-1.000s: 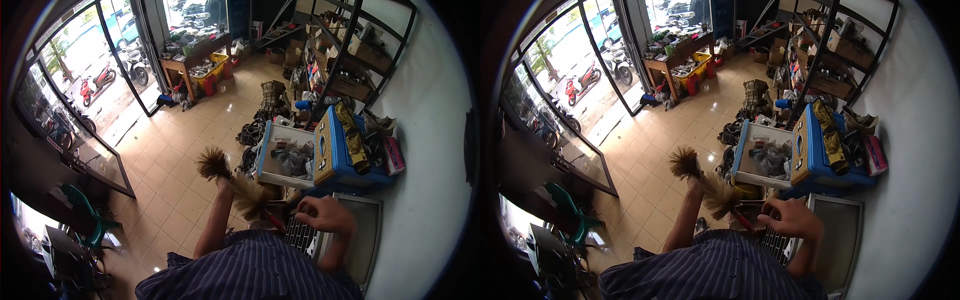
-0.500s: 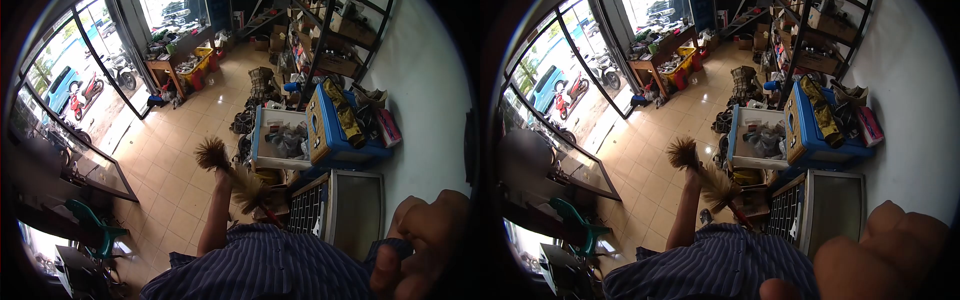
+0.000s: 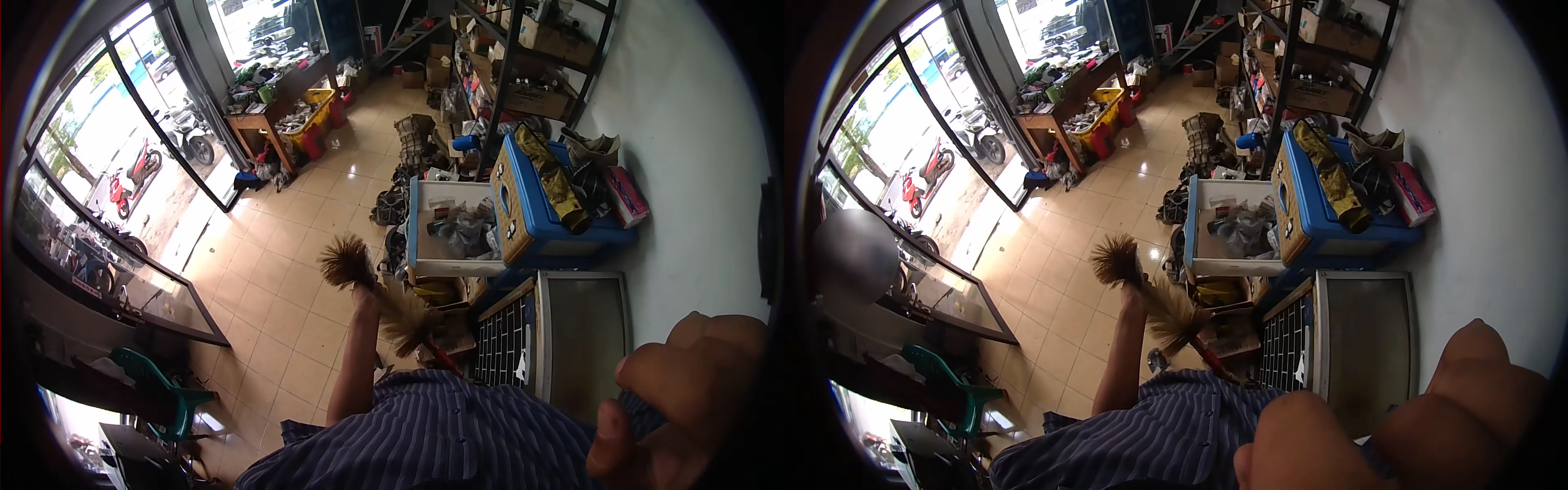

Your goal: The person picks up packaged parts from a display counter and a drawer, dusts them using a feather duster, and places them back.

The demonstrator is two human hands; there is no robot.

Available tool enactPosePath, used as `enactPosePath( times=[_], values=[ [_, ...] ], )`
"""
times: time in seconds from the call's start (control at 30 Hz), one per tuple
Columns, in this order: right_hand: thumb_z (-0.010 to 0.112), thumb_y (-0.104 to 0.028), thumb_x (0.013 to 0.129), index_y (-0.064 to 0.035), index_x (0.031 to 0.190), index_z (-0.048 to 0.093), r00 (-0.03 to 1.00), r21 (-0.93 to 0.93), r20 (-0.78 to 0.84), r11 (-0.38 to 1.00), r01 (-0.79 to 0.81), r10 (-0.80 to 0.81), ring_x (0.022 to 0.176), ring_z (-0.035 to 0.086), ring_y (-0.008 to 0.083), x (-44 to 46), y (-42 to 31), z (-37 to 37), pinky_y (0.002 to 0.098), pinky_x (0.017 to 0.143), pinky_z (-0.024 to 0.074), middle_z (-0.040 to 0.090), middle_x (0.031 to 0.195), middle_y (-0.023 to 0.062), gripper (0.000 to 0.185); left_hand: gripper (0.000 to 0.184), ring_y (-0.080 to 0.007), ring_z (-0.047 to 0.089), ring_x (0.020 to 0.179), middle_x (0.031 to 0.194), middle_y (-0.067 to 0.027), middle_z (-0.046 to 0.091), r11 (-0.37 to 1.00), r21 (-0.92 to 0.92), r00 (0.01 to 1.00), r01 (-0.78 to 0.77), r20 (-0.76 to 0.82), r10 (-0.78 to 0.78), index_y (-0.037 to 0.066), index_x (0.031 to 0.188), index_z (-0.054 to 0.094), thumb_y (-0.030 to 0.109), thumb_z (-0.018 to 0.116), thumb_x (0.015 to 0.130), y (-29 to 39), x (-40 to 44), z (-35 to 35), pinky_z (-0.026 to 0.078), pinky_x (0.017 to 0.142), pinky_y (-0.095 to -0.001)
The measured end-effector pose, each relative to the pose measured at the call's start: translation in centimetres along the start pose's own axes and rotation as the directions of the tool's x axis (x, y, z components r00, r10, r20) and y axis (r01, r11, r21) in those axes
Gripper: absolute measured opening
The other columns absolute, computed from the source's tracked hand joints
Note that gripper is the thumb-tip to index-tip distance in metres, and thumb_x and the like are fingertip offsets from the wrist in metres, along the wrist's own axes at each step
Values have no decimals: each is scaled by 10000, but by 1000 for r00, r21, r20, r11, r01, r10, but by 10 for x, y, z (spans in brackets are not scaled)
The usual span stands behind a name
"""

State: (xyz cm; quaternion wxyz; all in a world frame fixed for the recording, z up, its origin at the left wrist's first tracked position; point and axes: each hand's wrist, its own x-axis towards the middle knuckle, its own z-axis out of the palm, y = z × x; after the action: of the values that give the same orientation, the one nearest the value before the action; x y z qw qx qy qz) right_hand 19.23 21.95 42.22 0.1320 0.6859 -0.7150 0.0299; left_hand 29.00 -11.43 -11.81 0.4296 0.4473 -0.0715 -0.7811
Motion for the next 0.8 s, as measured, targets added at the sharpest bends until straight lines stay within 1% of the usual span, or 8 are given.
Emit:
enactPosePath(
  times=[0.17, 0.27, 0.33, 0.47, 0.53, 0.67, 0.73, 0.8],
  values=[
    [614, -135, 785, -66, 973, 541, 1000, -5, -25, 1000, -11, 11, 532, 439, 158, -3, 0, 0, 279, 545, 382, 549, 766, 109, 213, 215, -131, 308, 424, 575, 6, 374, 1000, 11, 999, 1, 48, -1, 168, 736, 450, 269, 444, 925, -4, 7, -3, 256, 370, -260],
    [612, -134, 785, -65, 976, 541, 999, -4, -36, 1000, -1, 1, 532, 441, 158, -1, 1, 1, 279, 545, 382, 549, 767, 110, 215, 214, -127, 305, 427, 575, 9, 364, 999, 11, 999, -34, 29, 34, 173, 735, 448, 260, 440, 930, -3, 1, 0, 259, 370, -259],
    [611, -133, 785, -64, 978, 541, 999, -7, -45, 1000, 9, -10, 532, 442, 158, 1, 2, 1, 279, 544, 383, 550, 768, 111, 216, 213, -126, 301, 427, 578, 9, 364, 999, 30, 999, -34, -20, 35, 173, 735, 449, 252, 444, 933, 0, 1, 4, 259, 371, -258],
    [608, -131, 785, -62, 982, 542, 998, 3, -61, 1000, -8, 8, 533, 444, 158, -4, 5, 2, 278, 543, 383, 550, 770, 112, 219, 207, -125, 303, 428, 585, 10, 370, 1000, 9, 1000, -9, 17, 9, 175, 743, 463, 255, 454, 934, 2, -15, 8, 259, 371, -253],
    [606, -130, 785, -61, 984, 542, 997, 10, -73, 1000, -22, 23, 533, 445, 158, -6, 6, 4, 278, 542, 384, 551, 771, 113, 220, 215, -123, 296, 427, 587, 12, 379, 997, -62, 999, 49, -10, -49, 179, 750, 477, 280, 462, 940, 4, -16, 12, 257, 369, -250],
    [604, -128, 786, -59, 989, 543, 995, 28, -80, 998, -50, 52, 533, 447, 158, -10, 9, 7, 277, 541, 384, 551, 772, 115, 223, 228, -122, 287, 424, 586, 16, 380, 998, -34, 999, 44, 16, -43, 186, 756, 486, 307, 459, 948, 2, -1, 6, 253, 363, -251],
    [602, -127, 786, -58, 991, 543, 994, 31, -72, 996, -78, 80, 533, 448, 158, -14, 9, 8, 277, 541, 385, 552, 773, 115, 225, 271, -122, 276, 418, 582, 19, 374, 999, -22, 996, 40, 85, -38, 194, 745, 472, 354, 447, 962, -1, 5, 1, 245, 356, -251],
    [601, -126, 786, -56, 993, 543, 990, 34, -60, 991, -127, 128, 533, 449, 158, -20, 8, 8, 277, 540, 385, 552, 774, 116, 226, 289, -121, 281, 417, 580, 20, 367, 998, -20, 992, 67, 108, -65, 197, 738, 460, 373, 438, 967, 1, -4, 6, 248, 355, -252]
  ],
)
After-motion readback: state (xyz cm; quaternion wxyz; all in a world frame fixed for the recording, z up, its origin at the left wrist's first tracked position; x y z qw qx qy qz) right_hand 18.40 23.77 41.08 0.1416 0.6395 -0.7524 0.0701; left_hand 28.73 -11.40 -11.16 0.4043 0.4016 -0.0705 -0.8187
